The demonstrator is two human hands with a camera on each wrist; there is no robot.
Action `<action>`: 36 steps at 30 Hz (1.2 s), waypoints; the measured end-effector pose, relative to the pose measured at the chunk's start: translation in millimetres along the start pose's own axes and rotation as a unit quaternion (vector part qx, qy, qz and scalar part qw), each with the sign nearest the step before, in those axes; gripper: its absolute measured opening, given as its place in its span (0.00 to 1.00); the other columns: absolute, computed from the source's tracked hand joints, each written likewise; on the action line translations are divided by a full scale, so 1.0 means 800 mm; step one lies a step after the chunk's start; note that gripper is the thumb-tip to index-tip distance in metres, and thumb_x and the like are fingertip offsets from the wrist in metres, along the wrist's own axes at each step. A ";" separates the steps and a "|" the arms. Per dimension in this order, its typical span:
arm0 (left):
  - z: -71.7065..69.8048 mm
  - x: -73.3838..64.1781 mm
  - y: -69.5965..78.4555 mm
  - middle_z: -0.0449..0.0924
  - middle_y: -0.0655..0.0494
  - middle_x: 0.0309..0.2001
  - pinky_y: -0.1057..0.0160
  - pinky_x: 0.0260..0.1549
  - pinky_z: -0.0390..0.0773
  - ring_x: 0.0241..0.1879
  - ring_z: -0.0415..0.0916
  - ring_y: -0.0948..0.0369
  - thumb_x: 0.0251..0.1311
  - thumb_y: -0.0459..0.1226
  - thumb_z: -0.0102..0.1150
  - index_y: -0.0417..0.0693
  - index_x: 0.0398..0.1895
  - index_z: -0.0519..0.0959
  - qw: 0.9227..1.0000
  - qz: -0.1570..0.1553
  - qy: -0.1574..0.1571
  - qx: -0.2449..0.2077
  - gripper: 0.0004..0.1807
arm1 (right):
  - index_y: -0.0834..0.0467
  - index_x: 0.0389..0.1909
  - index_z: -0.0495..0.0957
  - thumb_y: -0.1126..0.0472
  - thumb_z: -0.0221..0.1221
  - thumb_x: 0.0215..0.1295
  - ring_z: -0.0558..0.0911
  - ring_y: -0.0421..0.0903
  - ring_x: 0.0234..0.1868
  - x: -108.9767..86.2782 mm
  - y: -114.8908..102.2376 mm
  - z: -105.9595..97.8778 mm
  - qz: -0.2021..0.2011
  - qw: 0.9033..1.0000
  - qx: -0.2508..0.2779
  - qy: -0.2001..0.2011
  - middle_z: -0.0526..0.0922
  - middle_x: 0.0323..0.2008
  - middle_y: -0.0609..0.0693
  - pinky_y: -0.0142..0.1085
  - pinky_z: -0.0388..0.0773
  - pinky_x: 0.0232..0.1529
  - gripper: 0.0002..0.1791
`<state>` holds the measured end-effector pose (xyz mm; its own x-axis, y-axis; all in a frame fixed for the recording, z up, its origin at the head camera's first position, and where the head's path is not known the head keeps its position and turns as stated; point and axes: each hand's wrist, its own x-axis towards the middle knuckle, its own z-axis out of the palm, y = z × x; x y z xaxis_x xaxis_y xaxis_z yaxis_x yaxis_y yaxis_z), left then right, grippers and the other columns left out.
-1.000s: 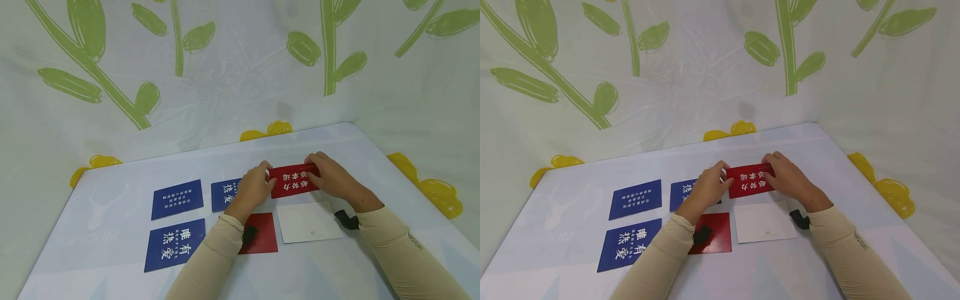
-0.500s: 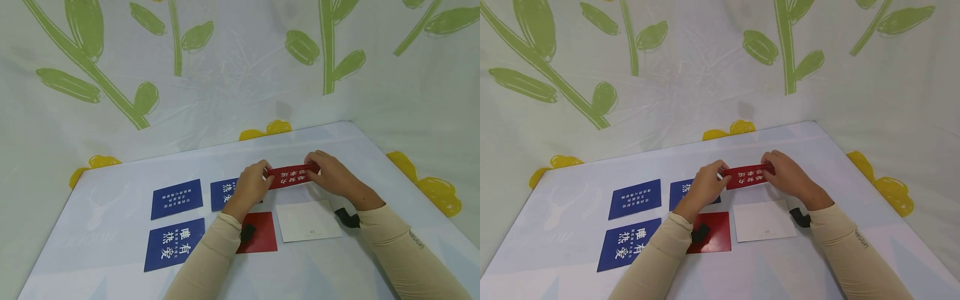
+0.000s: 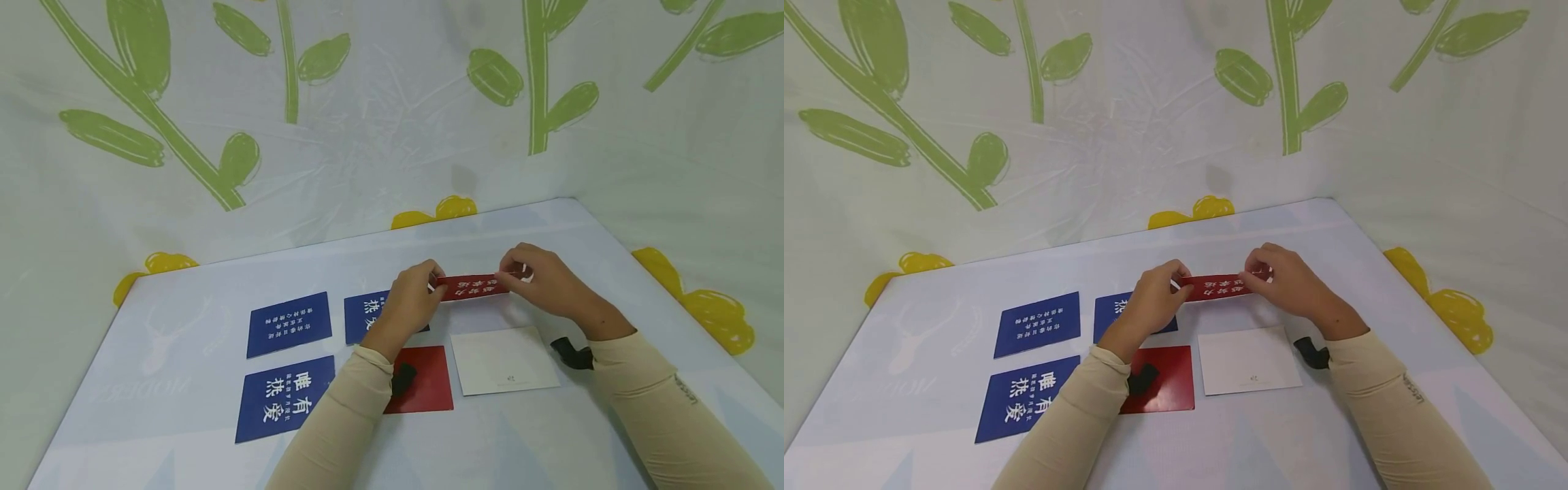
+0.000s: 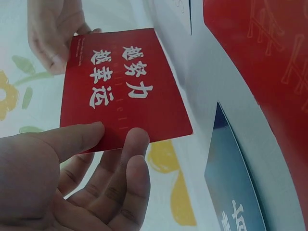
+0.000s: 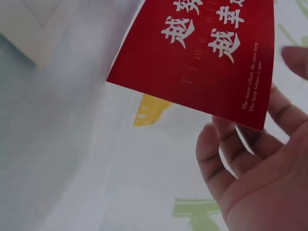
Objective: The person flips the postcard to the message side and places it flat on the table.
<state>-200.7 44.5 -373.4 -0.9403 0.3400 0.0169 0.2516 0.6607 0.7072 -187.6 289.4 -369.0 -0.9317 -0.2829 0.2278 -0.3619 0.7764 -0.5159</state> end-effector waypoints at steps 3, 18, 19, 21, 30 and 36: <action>-0.001 0.000 0.000 0.84 0.52 0.47 0.70 0.34 0.83 0.42 0.80 0.59 0.68 0.37 0.61 0.49 0.49 0.79 1.000 0.000 -0.001 -0.001 0.09 | 0.59 0.38 0.81 0.53 0.56 0.74 0.74 0.46 0.36 0.001 0.004 -0.002 0.034 0.999 0.005 0.011 0.79 0.34 0.50 0.36 0.75 0.36 0.12; -0.002 0.001 0.000 0.83 0.56 0.42 0.70 0.35 0.81 0.41 0.80 0.62 0.67 0.36 0.62 0.50 0.42 0.79 1.000 0.019 0.013 -0.005 0.04 | 0.64 0.48 0.80 0.45 0.46 0.78 0.79 0.46 0.22 0.003 0.024 -0.018 0.210 0.972 0.091 -0.051 0.87 0.25 0.50 0.37 0.71 0.28 0.26; -0.002 0.002 0.000 0.82 0.56 0.42 0.70 0.35 0.81 0.41 0.80 0.62 0.66 0.36 0.62 0.50 0.41 0.79 1.000 0.020 0.014 -0.006 0.03 | 0.64 0.48 0.80 0.47 0.47 0.78 0.80 0.46 0.22 0.004 0.025 -0.018 0.214 0.970 0.097 -0.056 0.88 0.26 0.51 0.37 0.72 0.28 0.24; -0.002 0.002 0.000 0.82 0.56 0.41 0.70 0.35 0.81 0.41 0.80 0.62 0.66 0.35 0.62 0.50 0.40 0.79 1.000 0.021 0.013 -0.007 0.03 | 0.64 0.49 0.80 0.50 0.49 0.77 0.81 0.46 0.23 0.004 0.025 -0.017 0.220 0.968 0.106 -0.062 0.88 0.28 0.52 0.36 0.74 0.27 0.21; -0.002 0.001 0.000 0.81 0.57 0.41 0.69 0.42 0.83 0.42 0.80 0.62 0.65 0.35 0.63 0.51 0.39 0.79 1.000 0.025 -0.003 -0.006 0.03 | 0.64 0.51 0.80 0.54 0.56 0.73 0.82 0.46 0.25 0.001 0.028 -0.020 0.206 0.968 0.121 -0.075 0.88 0.37 0.57 0.37 0.78 0.26 0.18; -0.001 0.002 -0.001 0.82 0.55 0.43 0.69 0.43 0.82 0.43 0.79 0.61 0.63 0.33 0.65 0.48 0.41 0.80 0.999 0.040 -0.018 0.012 0.06 | 0.62 0.50 0.81 0.55 0.60 0.70 0.83 0.48 0.28 0.000 0.031 -0.020 0.214 0.962 0.137 -0.095 0.85 0.38 0.56 0.38 0.79 0.28 0.16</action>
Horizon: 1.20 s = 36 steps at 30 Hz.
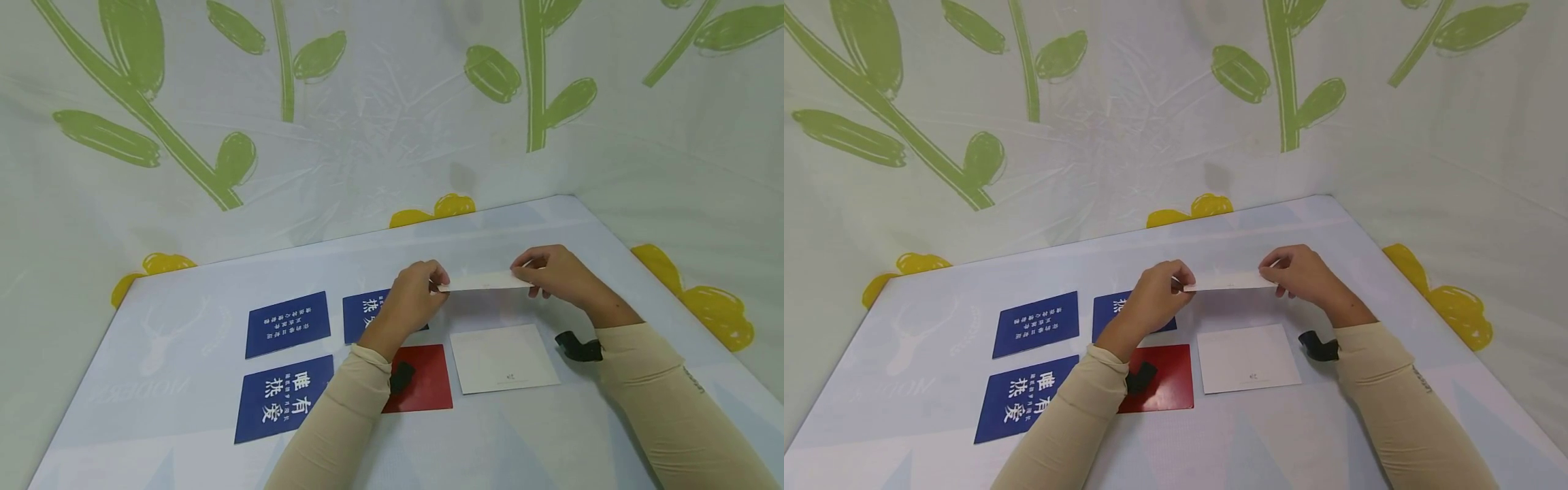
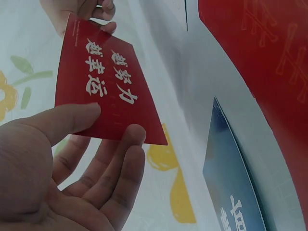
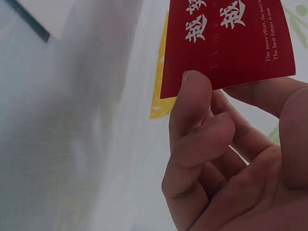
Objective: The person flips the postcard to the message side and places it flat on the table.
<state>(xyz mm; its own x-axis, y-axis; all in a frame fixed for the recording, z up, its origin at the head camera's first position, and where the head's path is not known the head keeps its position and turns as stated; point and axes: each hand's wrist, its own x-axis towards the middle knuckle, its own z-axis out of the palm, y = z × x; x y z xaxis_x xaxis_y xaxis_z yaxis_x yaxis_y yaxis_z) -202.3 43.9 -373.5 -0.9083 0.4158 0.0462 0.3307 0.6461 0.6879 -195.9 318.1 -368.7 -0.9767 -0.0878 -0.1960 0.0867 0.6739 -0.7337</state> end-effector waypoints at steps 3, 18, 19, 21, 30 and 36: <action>0.001 0.000 0.000 0.81 0.55 0.43 0.70 0.40 0.81 0.44 0.79 0.60 0.61 0.34 0.67 0.49 0.42 0.81 1.000 0.001 -0.008 0.008 0.08 | 0.62 0.49 0.81 0.55 0.60 0.69 0.83 0.48 0.28 0.001 0.002 0.001 0.001 1.000 0.000 -0.004 0.85 0.36 0.54 0.38 0.79 0.27 0.15; 0.005 -0.002 0.000 0.77 0.54 0.54 0.64 0.50 0.81 0.50 0.75 0.59 0.59 0.43 0.71 0.55 0.52 0.83 0.996 -0.010 -0.076 0.054 0.17 | 0.61 0.48 0.81 0.59 0.59 0.69 0.77 0.46 0.25 0.003 0.006 0.004 -0.001 1.000 -0.014 0.010 0.82 0.31 0.53 0.38 0.76 0.25 0.12; 0.004 -0.002 0.000 0.77 0.54 0.54 0.64 0.51 0.81 0.50 0.75 0.59 0.60 0.44 0.70 0.55 0.52 0.83 0.995 -0.011 -0.077 0.058 0.17 | 0.61 0.48 0.81 0.60 0.59 0.69 0.78 0.46 0.25 0.003 0.006 0.005 -0.003 1.000 -0.015 0.011 0.83 0.32 0.54 0.38 0.77 0.25 0.12; 0.004 -0.004 0.001 0.77 0.54 0.55 0.63 0.52 0.81 0.51 0.75 0.59 0.60 0.44 0.70 0.55 0.53 0.83 0.995 -0.014 -0.080 0.062 0.18 | 0.61 0.48 0.81 0.60 0.59 0.69 0.78 0.46 0.25 0.004 0.006 0.007 -0.008 1.000 -0.018 0.011 0.83 0.34 0.55 0.38 0.77 0.25 0.11; 0.004 -0.005 0.003 0.78 0.53 0.54 0.63 0.54 0.80 0.52 0.76 0.59 0.60 0.43 0.70 0.53 0.55 0.83 0.994 -0.013 -0.084 0.070 0.20 | 0.60 0.49 0.79 0.60 0.59 0.69 0.79 0.47 0.27 0.008 0.010 0.012 -0.006 0.999 -0.037 0.002 0.82 0.41 0.59 0.37 0.77 0.25 0.12; 0.006 -0.005 0.002 0.78 0.53 0.54 0.63 0.56 0.80 0.53 0.77 0.58 0.58 0.41 0.71 0.52 0.56 0.83 0.993 -0.015 -0.087 0.076 0.21 | 0.60 0.50 0.78 0.60 0.60 0.69 0.80 0.47 0.27 0.010 0.010 0.015 -0.004 0.999 -0.045 -0.011 0.82 0.42 0.60 0.38 0.77 0.25 0.13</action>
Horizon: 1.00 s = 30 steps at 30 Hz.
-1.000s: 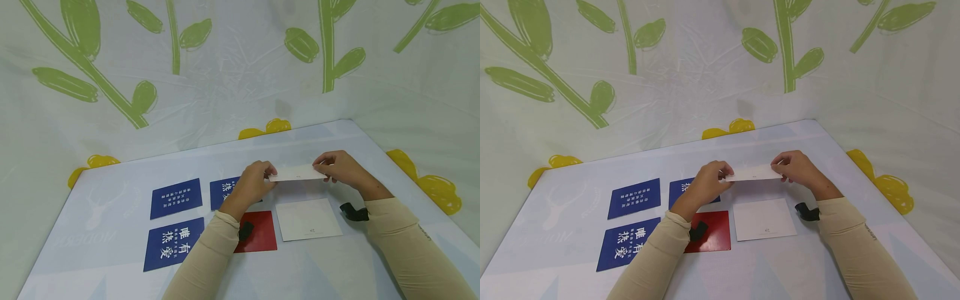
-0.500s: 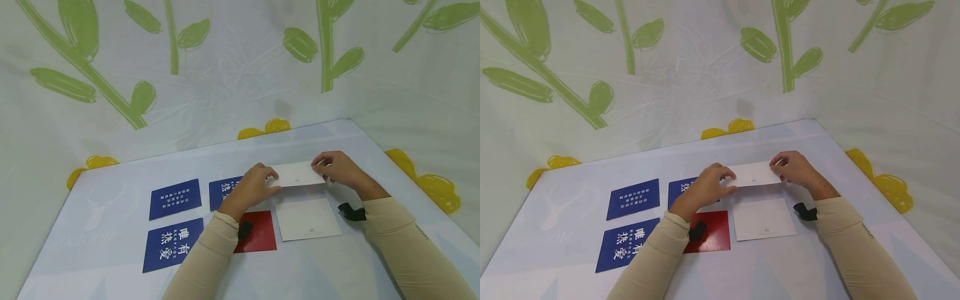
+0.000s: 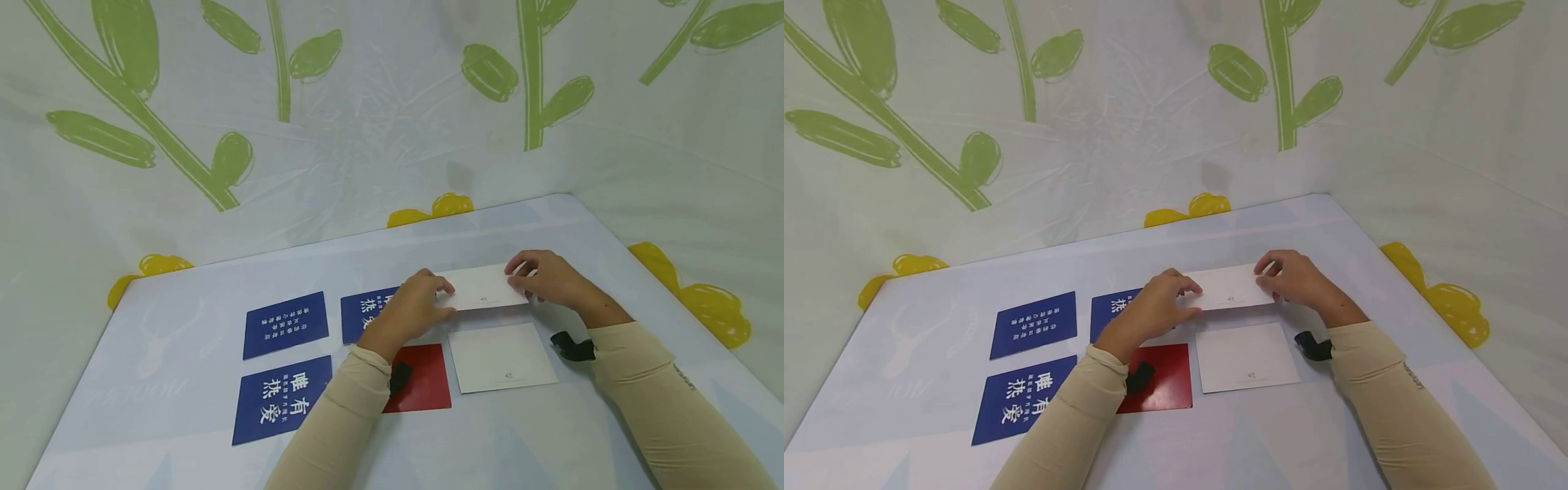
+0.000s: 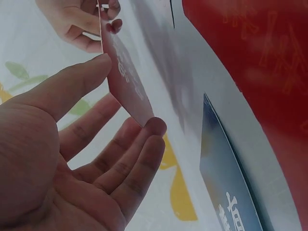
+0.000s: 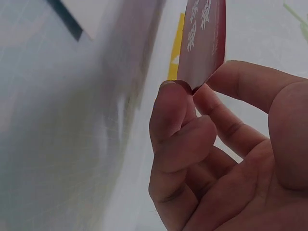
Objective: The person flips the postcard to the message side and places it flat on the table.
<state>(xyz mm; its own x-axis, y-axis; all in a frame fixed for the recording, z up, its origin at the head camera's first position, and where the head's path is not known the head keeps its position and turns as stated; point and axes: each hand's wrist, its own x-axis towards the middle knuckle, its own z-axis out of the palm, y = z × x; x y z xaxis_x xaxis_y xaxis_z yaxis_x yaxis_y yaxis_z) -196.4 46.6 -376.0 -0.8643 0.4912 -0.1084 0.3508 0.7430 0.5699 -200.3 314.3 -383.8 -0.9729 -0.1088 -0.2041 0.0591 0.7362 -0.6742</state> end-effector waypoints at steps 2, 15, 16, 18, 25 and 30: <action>0.001 0.000 0.000 0.78 0.52 0.54 0.63 0.56 0.80 0.53 0.77 0.58 0.58 0.41 0.71 0.52 0.56 0.83 1.000 0.002 -0.001 0.004 0.21 | 0.60 0.51 0.77 0.59 0.61 0.68 0.80 0.47 0.27 0.000 0.000 0.000 0.002 1.000 -0.001 -0.003 0.82 0.42 0.59 0.38 0.77 0.25 0.13; 0.008 -0.001 0.000 0.78 0.52 0.56 0.63 0.58 0.79 0.55 0.78 0.58 0.59 0.41 0.71 0.53 0.56 0.84 0.999 0.007 -0.007 0.033 0.21 | 0.60 0.51 0.77 0.59 0.62 0.67 0.80 0.47 0.28 0.001 0.000 0.004 0.006 1.000 -0.012 -0.024 0.80 0.40 0.58 0.38 0.77 0.27 0.15; 0.009 -0.001 0.000 0.78 0.52 0.56 0.63 0.58 0.79 0.55 0.78 0.58 0.59 0.41 0.71 0.54 0.56 0.84 0.999 0.006 -0.008 0.035 0.21 | 0.60 0.51 0.77 0.59 0.62 0.67 0.80 0.47 0.28 0.000 0.000 0.004 0.007 1.000 -0.011 -0.026 0.79 0.40 0.58 0.38 0.77 0.27 0.15; 0.010 -0.001 0.000 0.78 0.53 0.56 0.63 0.57 0.79 0.54 0.78 0.59 0.59 0.40 0.71 0.54 0.56 0.84 0.999 0.005 -0.008 0.037 0.20 | 0.59 0.52 0.76 0.58 0.62 0.67 0.80 0.47 0.27 0.001 0.001 0.004 0.009 0.999 -0.012 -0.030 0.79 0.40 0.57 0.38 0.77 0.27 0.15; 0.010 -0.003 0.001 0.77 0.52 0.56 0.64 0.57 0.80 0.53 0.77 0.59 0.60 0.39 0.70 0.54 0.56 0.84 0.999 0.004 -0.016 0.036 0.19 | 0.59 0.52 0.75 0.58 0.63 0.66 0.79 0.46 0.27 0.003 0.004 0.005 0.011 0.999 -0.016 -0.038 0.77 0.40 0.57 0.38 0.76 0.27 0.17; 0.012 -0.003 0.001 0.77 0.52 0.56 0.63 0.56 0.80 0.52 0.77 0.59 0.60 0.38 0.70 0.54 0.56 0.84 0.999 0.004 -0.020 0.037 0.20 | 0.59 0.52 0.75 0.59 0.63 0.66 0.79 0.46 0.27 0.002 0.001 0.006 0.015 0.999 -0.029 -0.039 0.77 0.40 0.58 0.37 0.76 0.27 0.17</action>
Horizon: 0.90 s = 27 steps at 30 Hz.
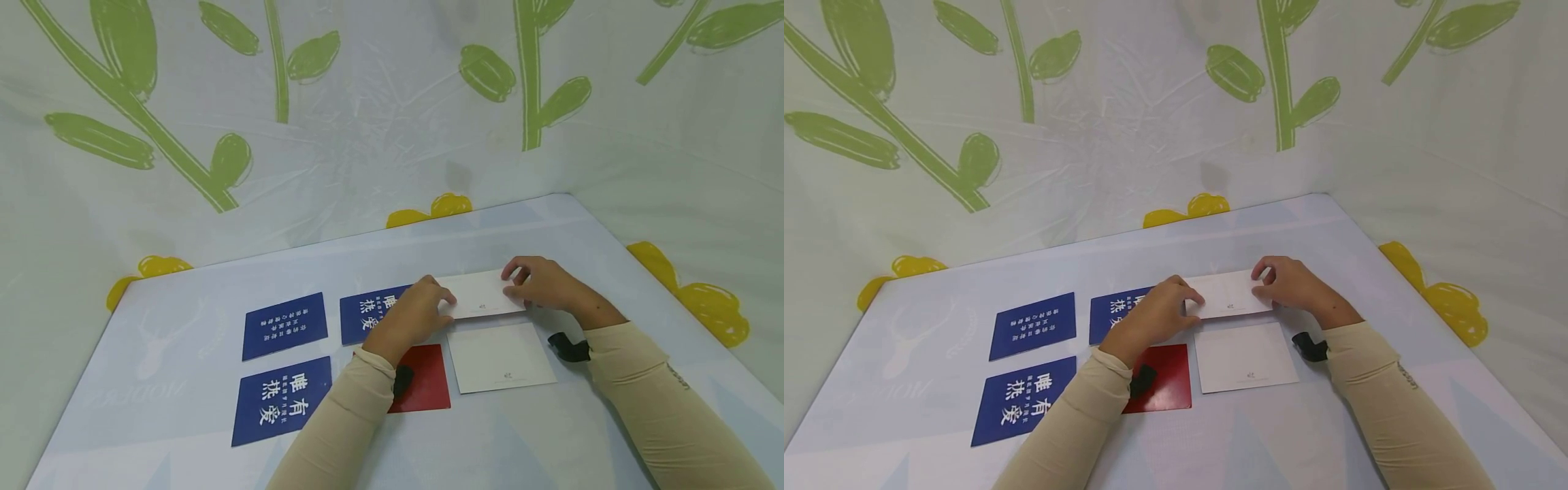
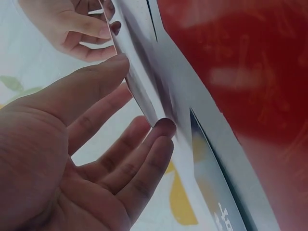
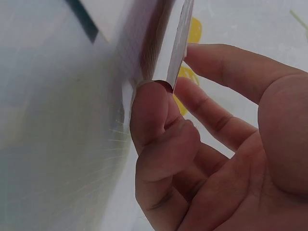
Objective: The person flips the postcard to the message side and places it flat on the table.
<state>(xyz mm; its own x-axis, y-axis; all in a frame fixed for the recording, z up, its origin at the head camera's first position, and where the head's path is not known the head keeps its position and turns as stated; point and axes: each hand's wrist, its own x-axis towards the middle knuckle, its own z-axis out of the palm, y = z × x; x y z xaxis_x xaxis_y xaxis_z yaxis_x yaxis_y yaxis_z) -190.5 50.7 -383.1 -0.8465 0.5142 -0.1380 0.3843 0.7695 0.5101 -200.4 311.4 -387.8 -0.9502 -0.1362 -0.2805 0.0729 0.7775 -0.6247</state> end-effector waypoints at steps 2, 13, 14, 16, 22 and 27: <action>0.001 0.001 0.000 0.77 0.52 0.56 0.63 0.56 0.80 0.52 0.77 0.58 0.59 0.38 0.70 0.54 0.56 0.84 1.000 0.002 0.000 0.006 0.20 | 0.60 0.53 0.75 0.59 0.63 0.66 0.79 0.46 0.27 -0.001 -0.002 0.001 0.000 1.000 -0.005 -0.001 0.77 0.40 0.58 0.37 0.75 0.27 0.17; 0.005 0.002 -0.001 0.77 0.52 0.58 0.64 0.55 0.81 0.52 0.78 0.58 0.61 0.38 0.69 0.55 0.57 0.84 1.000 0.007 -0.003 0.027 0.20 | 0.60 0.53 0.74 0.59 0.64 0.65 0.78 0.46 0.28 -0.001 -0.003 0.004 -0.004 0.999 -0.033 -0.001 0.78 0.39 0.58 0.36 0.73 0.28 0.18; 0.006 0.002 0.000 0.77 0.52 0.58 0.64 0.55 0.81 0.52 0.78 0.58 0.61 0.38 0.69 0.55 0.57 0.83 1.000 0.007 -0.003 0.031 0.20 | 0.60 0.53 0.74 0.59 0.64 0.65 0.78 0.46 0.28 0.000 -0.003 0.004 -0.003 0.999 -0.035 0.000 0.78 0.39 0.58 0.36 0.73 0.28 0.18; 0.006 0.002 0.000 0.77 0.52 0.59 0.64 0.55 0.81 0.52 0.78 0.58 0.61 0.38 0.69 0.55 0.58 0.83 0.999 0.007 -0.004 0.038 0.20 | 0.60 0.53 0.74 0.59 0.64 0.66 0.78 0.46 0.28 -0.001 -0.003 0.004 -0.003 0.999 -0.038 0.001 0.78 0.39 0.58 0.36 0.73 0.28 0.18; 0.006 0.001 0.002 0.77 0.51 0.60 0.64 0.56 0.80 0.53 0.78 0.57 0.61 0.38 0.69 0.55 0.58 0.83 0.998 0.012 -0.003 0.063 0.21 | 0.60 0.54 0.74 0.58 0.64 0.66 0.77 0.46 0.28 0.000 -0.004 0.006 -0.007 0.999 -0.041 0.000 0.77 0.39 0.58 0.36 0.72 0.28 0.19; 0.008 0.001 0.002 0.78 0.51 0.59 0.64 0.56 0.80 0.53 0.78 0.58 0.61 0.39 0.69 0.56 0.58 0.83 0.996 0.021 0.001 0.084 0.21 | 0.60 0.54 0.73 0.59 0.64 0.66 0.77 0.46 0.28 0.000 -0.005 0.006 -0.004 0.999 -0.045 -0.002 0.78 0.40 0.58 0.36 0.72 0.29 0.19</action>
<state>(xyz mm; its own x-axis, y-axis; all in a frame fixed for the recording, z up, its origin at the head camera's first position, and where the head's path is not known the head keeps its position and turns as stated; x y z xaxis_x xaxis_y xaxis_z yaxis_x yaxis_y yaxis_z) -188.2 54.7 -387.3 -0.8292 0.5464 -0.1177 0.4750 0.7999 0.3669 -199.4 305.4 -389.3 -0.9497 -0.1445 -0.2780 0.0377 0.8281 -0.5593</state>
